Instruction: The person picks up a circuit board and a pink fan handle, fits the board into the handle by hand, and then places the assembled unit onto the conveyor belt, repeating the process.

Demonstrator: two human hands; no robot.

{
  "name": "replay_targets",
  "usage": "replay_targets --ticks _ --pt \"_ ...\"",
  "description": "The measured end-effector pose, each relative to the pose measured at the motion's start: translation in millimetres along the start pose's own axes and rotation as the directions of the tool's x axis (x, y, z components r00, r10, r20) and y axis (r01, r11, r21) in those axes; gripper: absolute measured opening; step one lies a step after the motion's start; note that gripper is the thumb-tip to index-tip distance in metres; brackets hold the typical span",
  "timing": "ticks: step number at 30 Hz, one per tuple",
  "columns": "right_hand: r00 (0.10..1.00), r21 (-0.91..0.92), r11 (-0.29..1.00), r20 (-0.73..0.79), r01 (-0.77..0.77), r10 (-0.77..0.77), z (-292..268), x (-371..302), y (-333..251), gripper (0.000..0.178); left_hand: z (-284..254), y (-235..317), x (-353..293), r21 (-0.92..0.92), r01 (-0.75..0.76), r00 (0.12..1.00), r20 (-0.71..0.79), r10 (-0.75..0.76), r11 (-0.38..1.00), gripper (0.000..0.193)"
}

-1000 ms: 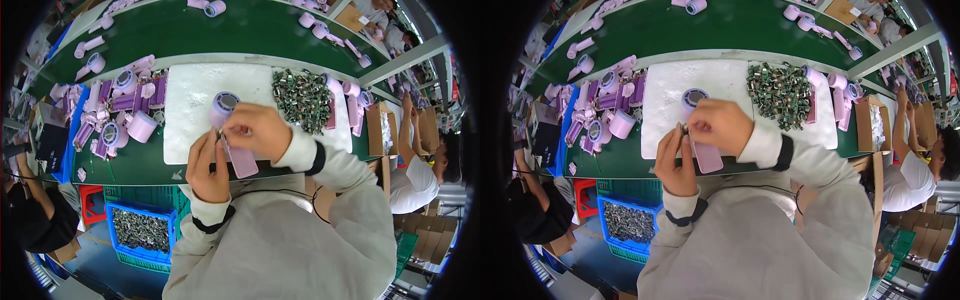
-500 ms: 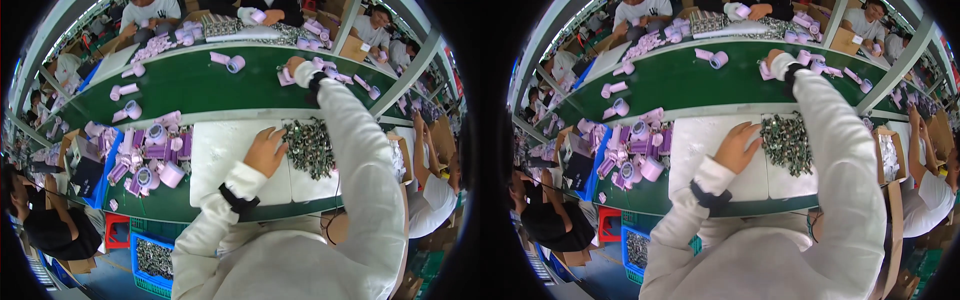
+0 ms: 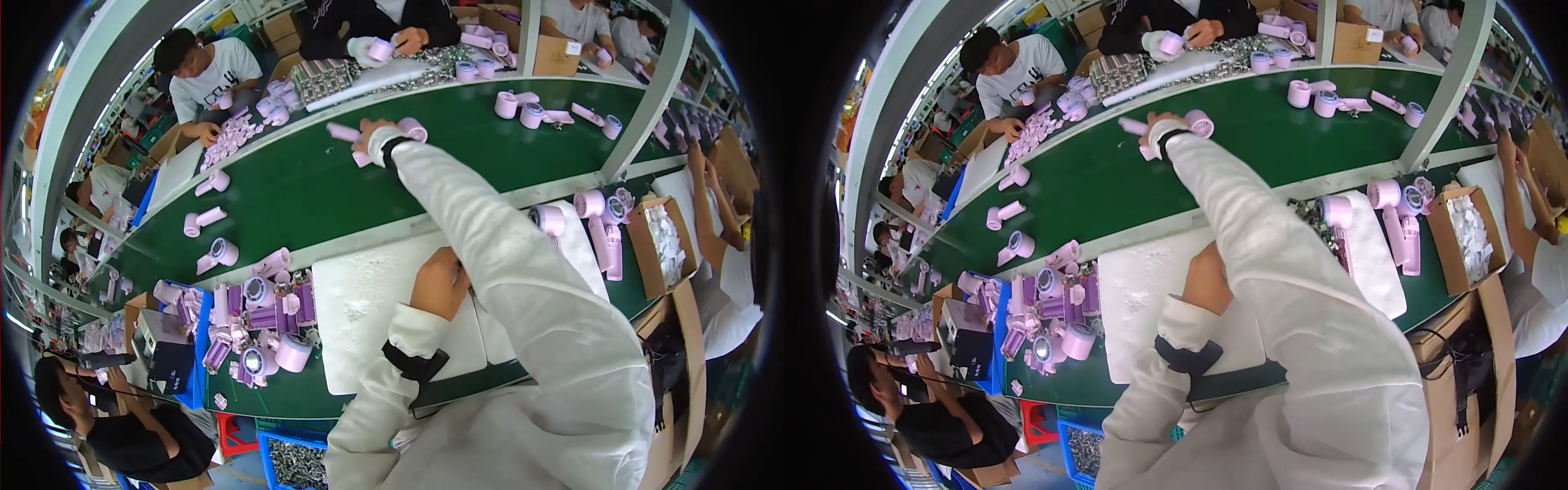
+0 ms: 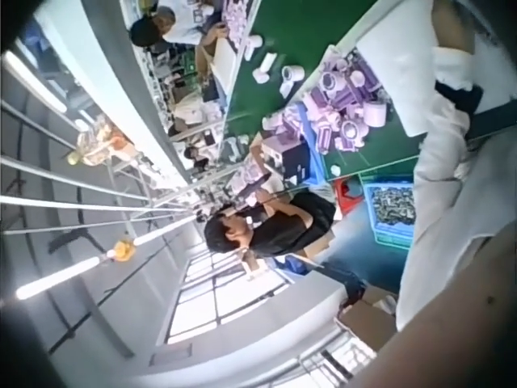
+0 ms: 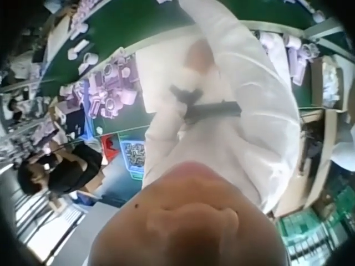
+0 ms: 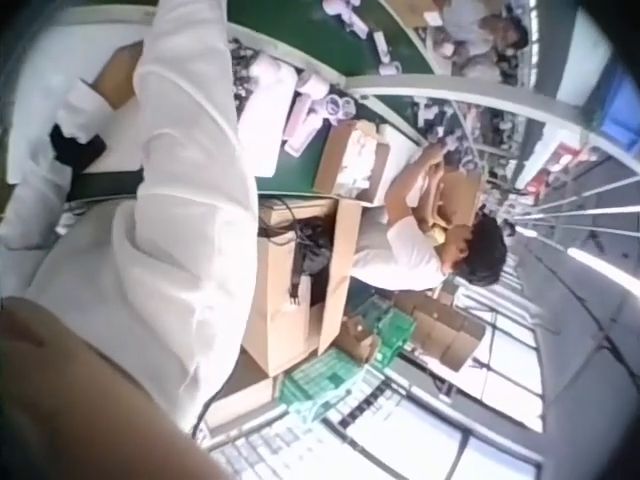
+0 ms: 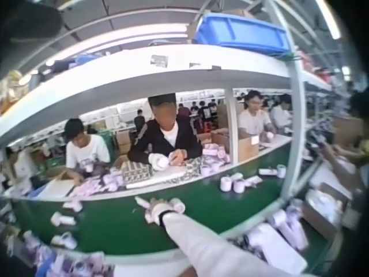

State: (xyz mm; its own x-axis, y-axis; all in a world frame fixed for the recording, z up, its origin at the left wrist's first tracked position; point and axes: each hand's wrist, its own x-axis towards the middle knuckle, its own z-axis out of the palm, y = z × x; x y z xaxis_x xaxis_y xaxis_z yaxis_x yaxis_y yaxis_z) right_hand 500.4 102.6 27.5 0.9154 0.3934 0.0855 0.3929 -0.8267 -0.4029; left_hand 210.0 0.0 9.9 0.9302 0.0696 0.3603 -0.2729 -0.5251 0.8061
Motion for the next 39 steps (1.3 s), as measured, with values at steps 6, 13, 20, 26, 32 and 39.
replay_targets --ticks 6,13,20,26,32,39 --pt "0.996 -0.009 0.996 0.014 0.088 -0.088 -44 -6 32 0.063 -2 -4 -18 -0.119 0.130 0.990 -0.048 -0.136 0.984 0.019" --pt "0.928 0.579 0.769 0.054 0.273 -0.370 -158 -107 32 0.047 -17 -7 -41 -0.170 0.060 0.993 -0.095 -0.077 0.984 0.017" --pt "0.812 0.385 0.734 -0.079 0.560 -0.578 -232 -254 67 0.033 -3 -1 -41 -0.001 -0.127 0.976 -0.180 0.125 0.992 0.025" --pt "0.920 0.475 0.808 -0.006 0.348 -0.393 -240 -338 103 0.041 3 -38 -38 -0.074 -0.081 0.996 -0.031 0.079 0.994 0.036" --pt "0.964 0.586 0.796 0.093 0.149 -0.249 -227 -411 137 0.048 -2 7 -30 0.052 0.141 0.988 -0.073 -0.137 0.989 0.039" --pt "0.937 0.618 0.784 0.236 0.060 -0.258 -189 -431 136 0.042 -8 -1 -19 0.288 -0.182 0.972 -0.095 0.217 0.940 0.040"
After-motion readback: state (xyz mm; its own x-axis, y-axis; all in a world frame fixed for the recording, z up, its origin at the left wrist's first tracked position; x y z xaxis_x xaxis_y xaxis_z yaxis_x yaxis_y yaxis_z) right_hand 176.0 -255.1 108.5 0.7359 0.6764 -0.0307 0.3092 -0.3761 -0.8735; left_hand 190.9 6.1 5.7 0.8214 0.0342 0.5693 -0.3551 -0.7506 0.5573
